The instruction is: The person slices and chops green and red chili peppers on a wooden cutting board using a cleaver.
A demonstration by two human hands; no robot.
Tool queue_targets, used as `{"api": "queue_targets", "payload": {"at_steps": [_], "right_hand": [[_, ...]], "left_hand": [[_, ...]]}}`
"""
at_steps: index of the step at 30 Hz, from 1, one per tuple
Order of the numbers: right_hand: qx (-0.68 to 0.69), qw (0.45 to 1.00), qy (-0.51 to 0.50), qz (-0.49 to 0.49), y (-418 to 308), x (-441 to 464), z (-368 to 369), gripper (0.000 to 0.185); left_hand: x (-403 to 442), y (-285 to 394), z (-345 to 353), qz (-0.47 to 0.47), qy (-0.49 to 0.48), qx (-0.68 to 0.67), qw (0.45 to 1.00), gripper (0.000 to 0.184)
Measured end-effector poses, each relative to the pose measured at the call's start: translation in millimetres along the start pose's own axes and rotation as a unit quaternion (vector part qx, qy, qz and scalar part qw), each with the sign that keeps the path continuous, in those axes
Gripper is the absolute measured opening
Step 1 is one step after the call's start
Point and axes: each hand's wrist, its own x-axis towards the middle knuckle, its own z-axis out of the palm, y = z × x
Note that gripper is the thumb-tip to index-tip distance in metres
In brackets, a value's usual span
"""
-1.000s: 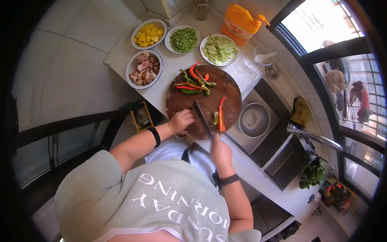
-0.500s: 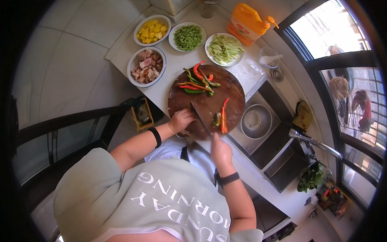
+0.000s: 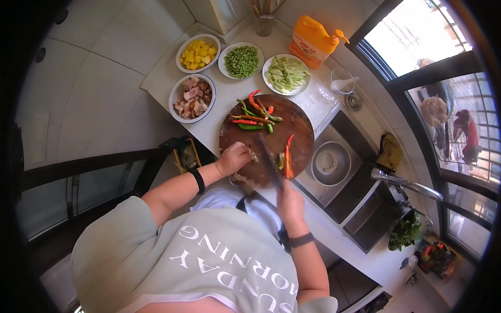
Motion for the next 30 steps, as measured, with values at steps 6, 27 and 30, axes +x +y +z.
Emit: {"api": "queue_targets", "payload": {"at_steps": [6,27,30], "right_hand": [[0.044,0.991,0.105,0.064,43,-17,-13,0.018],[0.157,0.957,0.179,0.164,73,-51,5,0.021],[0.172,0.954,0.186,0.162,72,-48,1,0.021]], "left_hand": [[31,-11,-7,0.064,-0.103,0.047,0.991,0.022],[71,47,52,0.058,-0.161,0.070,0.983,0.028],[57,49,26,-0.085,-0.133,0.045,0.986,0.032]]}}
